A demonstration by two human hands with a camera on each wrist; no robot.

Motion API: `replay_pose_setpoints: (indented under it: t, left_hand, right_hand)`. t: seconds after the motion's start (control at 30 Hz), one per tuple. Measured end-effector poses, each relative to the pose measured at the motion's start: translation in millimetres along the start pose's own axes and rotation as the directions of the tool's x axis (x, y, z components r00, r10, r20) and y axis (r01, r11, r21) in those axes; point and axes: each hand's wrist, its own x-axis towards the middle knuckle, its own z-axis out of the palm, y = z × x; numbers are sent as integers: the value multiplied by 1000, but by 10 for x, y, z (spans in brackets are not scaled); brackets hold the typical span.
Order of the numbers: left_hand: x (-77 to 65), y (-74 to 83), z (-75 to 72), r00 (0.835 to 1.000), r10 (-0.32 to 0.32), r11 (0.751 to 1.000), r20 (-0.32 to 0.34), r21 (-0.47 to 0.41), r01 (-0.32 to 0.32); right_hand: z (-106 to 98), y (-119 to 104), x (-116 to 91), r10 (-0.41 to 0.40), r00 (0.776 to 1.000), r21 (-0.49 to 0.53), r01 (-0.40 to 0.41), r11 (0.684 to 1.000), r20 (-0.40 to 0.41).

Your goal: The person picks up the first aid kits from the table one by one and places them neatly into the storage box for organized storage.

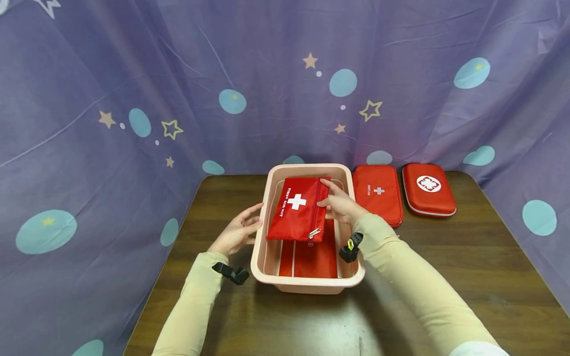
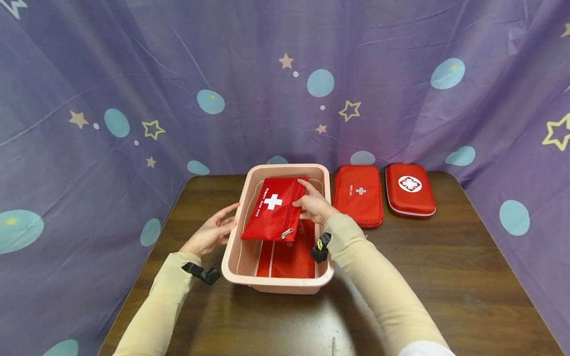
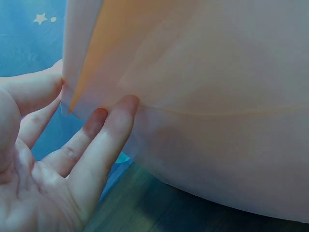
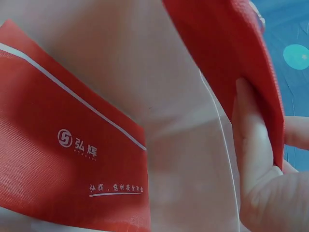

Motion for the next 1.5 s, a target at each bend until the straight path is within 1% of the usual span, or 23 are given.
replay_pose_setpoints:
  t: [0.13, 0.27, 0.37, 0.67, 0.87, 1.1, 1.27, 1.5]
  left_hand:
    - [9, -7, -5, 1000, 4, 1000, 9, -20, -3]
    - [16, -3, -5, 1000, 11, 999, 16, -33, -10]
    - [17, -1, -7, 1000, 13, 999, 20, -32, -13]
    - [12, -15, -27, 1000, 11, 999, 25, -40, -10]
    - [10, -25, -16, 1000, 11, 999, 19, -32, -10]
    - [13, -25, 8, 1000, 11, 999, 6, -36, -10]
    - [10, -24, 4, 1000, 12, 999, 7, -32, -12]
    - [17, -34, -10, 1000, 17, 1000, 11, -26, -17]
  right_hand:
    - [10, 16, 6, 12, 1000, -70, -11, 997, 14]
    - [22, 48, 35, 29, 999, -153, -23, 988, 32]
    - [30, 79, 69, 38, 999, -191, -33, 981, 24]
    - [80, 122, 127, 51, 999, -231, -54, 972, -18]
    - [135, 114, 120, 65, 998, -236, -69, 969, -25]
    - [192, 114, 125, 62, 997, -303, -70, 950, -36]
    - [215, 123, 117, 71, 997, -307, -81, 948, -44]
    - [228, 156, 132, 83, 996, -356, -92, 930, -42]
